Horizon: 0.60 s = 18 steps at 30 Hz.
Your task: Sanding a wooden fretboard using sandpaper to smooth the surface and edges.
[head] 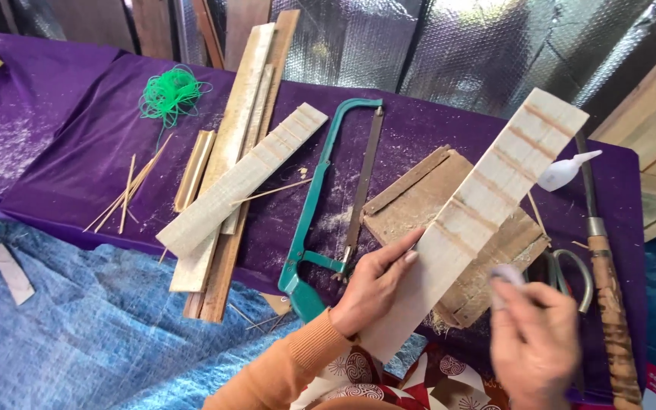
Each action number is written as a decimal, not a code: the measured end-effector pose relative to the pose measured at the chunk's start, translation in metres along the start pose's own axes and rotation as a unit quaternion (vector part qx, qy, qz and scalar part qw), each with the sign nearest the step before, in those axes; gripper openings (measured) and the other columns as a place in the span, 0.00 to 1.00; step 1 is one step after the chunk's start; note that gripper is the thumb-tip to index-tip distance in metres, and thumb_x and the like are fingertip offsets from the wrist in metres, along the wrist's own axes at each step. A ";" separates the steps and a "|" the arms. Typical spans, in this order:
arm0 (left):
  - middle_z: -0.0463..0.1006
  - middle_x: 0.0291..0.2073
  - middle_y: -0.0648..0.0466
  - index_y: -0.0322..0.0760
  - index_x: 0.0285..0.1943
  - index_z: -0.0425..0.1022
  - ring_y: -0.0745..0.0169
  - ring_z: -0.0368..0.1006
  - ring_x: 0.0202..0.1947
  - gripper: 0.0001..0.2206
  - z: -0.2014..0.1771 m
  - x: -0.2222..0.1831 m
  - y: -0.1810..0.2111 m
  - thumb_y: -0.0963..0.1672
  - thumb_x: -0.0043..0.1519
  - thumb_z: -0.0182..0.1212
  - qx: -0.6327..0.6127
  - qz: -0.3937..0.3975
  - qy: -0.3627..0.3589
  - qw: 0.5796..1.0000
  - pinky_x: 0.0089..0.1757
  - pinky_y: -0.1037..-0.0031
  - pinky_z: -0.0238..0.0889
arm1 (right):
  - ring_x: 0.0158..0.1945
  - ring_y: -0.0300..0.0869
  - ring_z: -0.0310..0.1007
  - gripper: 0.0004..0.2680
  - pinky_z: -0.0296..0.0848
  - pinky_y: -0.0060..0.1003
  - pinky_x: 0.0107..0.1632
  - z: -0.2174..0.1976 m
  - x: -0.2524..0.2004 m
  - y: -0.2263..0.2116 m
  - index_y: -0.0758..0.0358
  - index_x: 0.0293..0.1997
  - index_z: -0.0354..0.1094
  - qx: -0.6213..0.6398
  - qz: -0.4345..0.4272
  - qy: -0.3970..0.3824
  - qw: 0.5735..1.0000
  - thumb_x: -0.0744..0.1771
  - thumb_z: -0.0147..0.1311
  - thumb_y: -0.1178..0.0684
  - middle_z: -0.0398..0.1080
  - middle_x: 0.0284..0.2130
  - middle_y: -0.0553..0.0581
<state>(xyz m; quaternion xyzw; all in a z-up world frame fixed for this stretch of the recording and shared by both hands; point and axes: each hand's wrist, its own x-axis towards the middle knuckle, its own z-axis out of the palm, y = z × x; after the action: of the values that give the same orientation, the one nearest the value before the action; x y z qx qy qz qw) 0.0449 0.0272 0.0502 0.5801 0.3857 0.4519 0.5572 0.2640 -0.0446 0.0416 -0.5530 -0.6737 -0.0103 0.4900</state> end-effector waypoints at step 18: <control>0.75 0.59 0.49 0.48 0.78 0.60 0.63 0.72 0.47 0.28 0.028 -0.012 -0.043 0.47 0.66 0.55 -0.329 -0.204 -0.042 0.921 0.46 0.72 0.71 | 0.41 0.43 0.71 0.13 0.75 0.32 0.46 0.031 -0.032 -0.009 0.67 0.58 0.72 0.035 -0.033 -0.088 0.995 0.67 0.53 0.69 0.63 0.46 0.62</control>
<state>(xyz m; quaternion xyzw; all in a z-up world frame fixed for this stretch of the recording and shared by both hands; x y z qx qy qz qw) 0.0708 0.0110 0.0073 0.2915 0.3019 0.4055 0.8121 0.2342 -0.0545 0.0085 -0.5118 -0.7321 0.0458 0.4471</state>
